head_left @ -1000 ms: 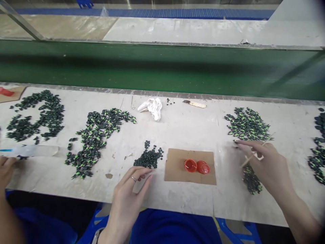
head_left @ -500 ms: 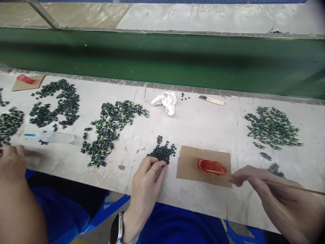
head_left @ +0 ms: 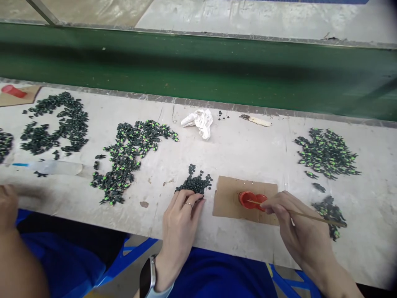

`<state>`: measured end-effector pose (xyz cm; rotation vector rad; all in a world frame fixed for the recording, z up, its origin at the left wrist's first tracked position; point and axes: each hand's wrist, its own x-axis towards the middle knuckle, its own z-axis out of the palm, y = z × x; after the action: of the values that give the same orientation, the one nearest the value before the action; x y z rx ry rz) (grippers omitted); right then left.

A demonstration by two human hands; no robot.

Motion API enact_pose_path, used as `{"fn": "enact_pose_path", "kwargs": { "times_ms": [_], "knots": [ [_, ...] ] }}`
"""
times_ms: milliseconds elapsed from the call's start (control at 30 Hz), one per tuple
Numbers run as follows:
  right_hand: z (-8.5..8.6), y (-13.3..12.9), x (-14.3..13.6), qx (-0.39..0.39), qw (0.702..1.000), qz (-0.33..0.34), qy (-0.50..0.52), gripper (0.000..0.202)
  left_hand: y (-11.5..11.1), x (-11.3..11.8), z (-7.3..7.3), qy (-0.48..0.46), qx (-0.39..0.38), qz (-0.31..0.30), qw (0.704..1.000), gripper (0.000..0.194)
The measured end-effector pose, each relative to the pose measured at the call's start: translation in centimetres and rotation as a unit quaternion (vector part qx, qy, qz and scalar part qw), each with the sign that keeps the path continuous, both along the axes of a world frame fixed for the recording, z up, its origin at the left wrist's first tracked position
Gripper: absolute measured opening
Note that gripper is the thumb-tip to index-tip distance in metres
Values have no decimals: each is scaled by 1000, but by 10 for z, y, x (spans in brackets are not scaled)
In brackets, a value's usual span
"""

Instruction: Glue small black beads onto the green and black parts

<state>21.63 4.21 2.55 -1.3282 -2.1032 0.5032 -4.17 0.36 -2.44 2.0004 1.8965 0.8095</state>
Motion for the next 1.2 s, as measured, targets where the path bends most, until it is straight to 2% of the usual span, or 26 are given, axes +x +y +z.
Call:
{"fn": "enact_pose_path", "kwargs": {
  "times_ms": [267,533,633,867,1033,1200],
  "knots": [
    [-2,2,-1,-4,1000,11,6,25,-1,0,2,-17,16,-14,1000,13],
    [-6,-3,0,-33,999,-9,32,27,-15,1,6,-56,-2,-114,992,20],
    [-4,-5,1,-45,998,-32,43,28,-18,0,8,-57,-12,-123,991,21],
    [5,-9,9,-58,986,-149,42,32,-17,-9,12,-49,-40,-115,991,18],
    [2,-12,10,-70,982,-170,48,34,-14,-11,16,-20,-45,-151,987,15],
    [2,-14,9,-71,982,-162,71,34,-6,-10,21,33,-41,-194,980,19]
  ]
}}
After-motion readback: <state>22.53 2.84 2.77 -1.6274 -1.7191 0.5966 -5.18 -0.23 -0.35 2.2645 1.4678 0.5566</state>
